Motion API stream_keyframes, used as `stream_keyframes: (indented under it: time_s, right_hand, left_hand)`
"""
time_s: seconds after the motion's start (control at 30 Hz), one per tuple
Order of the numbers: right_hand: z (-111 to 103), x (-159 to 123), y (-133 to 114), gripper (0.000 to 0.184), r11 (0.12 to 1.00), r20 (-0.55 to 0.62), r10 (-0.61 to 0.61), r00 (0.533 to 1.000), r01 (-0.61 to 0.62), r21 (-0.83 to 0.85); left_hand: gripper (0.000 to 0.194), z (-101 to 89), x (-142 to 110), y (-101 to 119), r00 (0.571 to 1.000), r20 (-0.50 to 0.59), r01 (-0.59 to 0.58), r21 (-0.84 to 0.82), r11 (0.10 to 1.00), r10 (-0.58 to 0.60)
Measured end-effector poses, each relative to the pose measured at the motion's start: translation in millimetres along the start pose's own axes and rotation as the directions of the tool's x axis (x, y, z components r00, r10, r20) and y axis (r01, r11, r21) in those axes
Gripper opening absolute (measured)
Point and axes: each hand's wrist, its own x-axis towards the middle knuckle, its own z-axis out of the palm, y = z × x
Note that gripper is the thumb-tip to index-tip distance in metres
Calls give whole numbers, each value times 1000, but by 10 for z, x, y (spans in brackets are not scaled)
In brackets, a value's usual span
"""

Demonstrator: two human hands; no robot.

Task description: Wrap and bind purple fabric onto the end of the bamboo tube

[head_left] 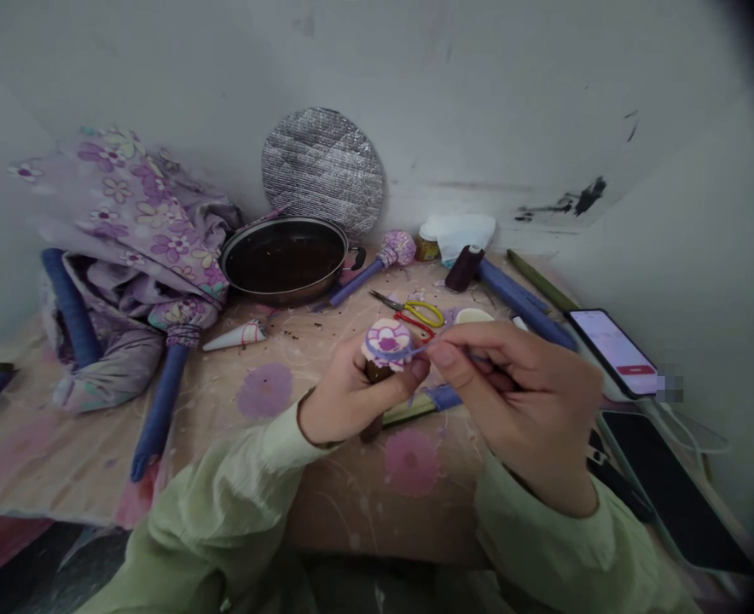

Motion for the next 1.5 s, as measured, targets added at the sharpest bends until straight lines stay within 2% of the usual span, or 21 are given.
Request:
stream_keyframes:
  time_s: [0.13, 0.3, 0.4, 0.57, 0.7, 0.83, 1.0, 1.37, 1.5]
  right_hand:
    - [-6, 9, 12, 6, 1000, 18, 0, 1000, 1, -15]
    - [-3, 23, 17, 5, 1000, 20, 19, 1000, -19, 7]
    - [0, 29, 19, 5, 997, 30, 44, 999, -45, 59]
    - [3, 38, 28, 5, 980, 108, 84, 991, -101, 169]
    - [14, 54, 15, 6, 963, 131, 86, 988, -117, 244]
    - [48, 54, 3, 6, 925, 173, 100, 980, -155, 346]
    - [110, 25, 6, 5, 885, 155, 129, 979, -184, 427]
    - [224, 53, 81, 6, 810, 214, 188, 959, -274, 519]
    - [262, 50, 98, 11, 791, 246, 222, 943, -322, 520]
  left_hand:
    - [19, -30, -3, -33, 997, 58, 54, -33, 998, -52]
    - [18, -92, 13, -89, 992, 125, 52, -129, 990, -35]
    - [19, -128, 25, -112, 976, 206, 102, -181, 978, -64]
    - [23, -164, 45, -102, 961, 274, 105, -276, 956, -26]
    - [30, -174, 65, -22, 949, 317, 61, -190, 980, 2]
    - [41, -173, 93, 76, 916, 400, 4, -69, 998, 24]
    - [40, -174, 132, 95, 873, 485, -13, -74, 997, 48]
    - [44, -255, 248, 10, 789, 603, 2, -194, 981, 117]
    - [44, -247, 244, -101, 770, 605, -10, -305, 952, 202]
